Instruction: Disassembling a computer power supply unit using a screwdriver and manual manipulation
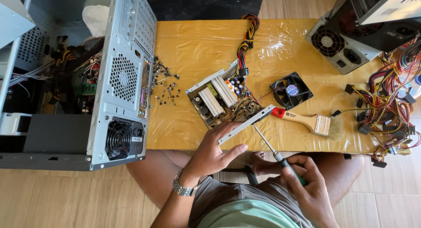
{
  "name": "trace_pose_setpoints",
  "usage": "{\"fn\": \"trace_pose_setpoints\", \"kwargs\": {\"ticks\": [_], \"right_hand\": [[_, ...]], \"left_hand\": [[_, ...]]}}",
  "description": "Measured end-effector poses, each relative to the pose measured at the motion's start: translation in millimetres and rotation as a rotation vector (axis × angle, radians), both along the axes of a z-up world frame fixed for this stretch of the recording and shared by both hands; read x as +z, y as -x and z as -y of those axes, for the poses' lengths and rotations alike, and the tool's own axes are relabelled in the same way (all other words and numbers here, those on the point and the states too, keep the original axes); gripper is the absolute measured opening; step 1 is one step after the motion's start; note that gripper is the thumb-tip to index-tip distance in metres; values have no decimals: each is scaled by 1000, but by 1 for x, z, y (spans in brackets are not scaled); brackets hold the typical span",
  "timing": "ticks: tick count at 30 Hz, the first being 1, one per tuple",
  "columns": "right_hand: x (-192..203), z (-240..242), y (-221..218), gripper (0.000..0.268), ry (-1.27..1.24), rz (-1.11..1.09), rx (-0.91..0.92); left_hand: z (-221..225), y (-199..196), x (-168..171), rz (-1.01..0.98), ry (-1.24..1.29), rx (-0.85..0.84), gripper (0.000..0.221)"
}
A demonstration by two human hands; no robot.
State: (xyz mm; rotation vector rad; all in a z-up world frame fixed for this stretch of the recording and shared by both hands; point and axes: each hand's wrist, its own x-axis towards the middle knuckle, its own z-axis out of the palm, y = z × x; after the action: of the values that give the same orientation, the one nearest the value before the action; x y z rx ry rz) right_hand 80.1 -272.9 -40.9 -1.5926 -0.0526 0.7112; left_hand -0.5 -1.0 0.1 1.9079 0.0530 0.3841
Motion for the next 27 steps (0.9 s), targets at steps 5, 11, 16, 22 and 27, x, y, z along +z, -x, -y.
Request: {"fn": "trace_pose_setpoints", "kwargs": {"ticks": [5,11,16,22,27], "right_hand": [[4,-5,2,26,269,326,-17],[-5,-3,1,26,96,176,-3],[3,-3,0,33,264,252,63],[0,-5,6,27,305,396,-40],[-17,2,-3,15,-301,-403,-9]], "left_hand": [[0,0,-1,-13,17,-13,44],[0,1,-2,15,-6,-11,43],[0,0,1,23,-23,-19,44],[0,0,1,28,1,-18,43],[0,0,-1,11,-3,-7,42]]}}
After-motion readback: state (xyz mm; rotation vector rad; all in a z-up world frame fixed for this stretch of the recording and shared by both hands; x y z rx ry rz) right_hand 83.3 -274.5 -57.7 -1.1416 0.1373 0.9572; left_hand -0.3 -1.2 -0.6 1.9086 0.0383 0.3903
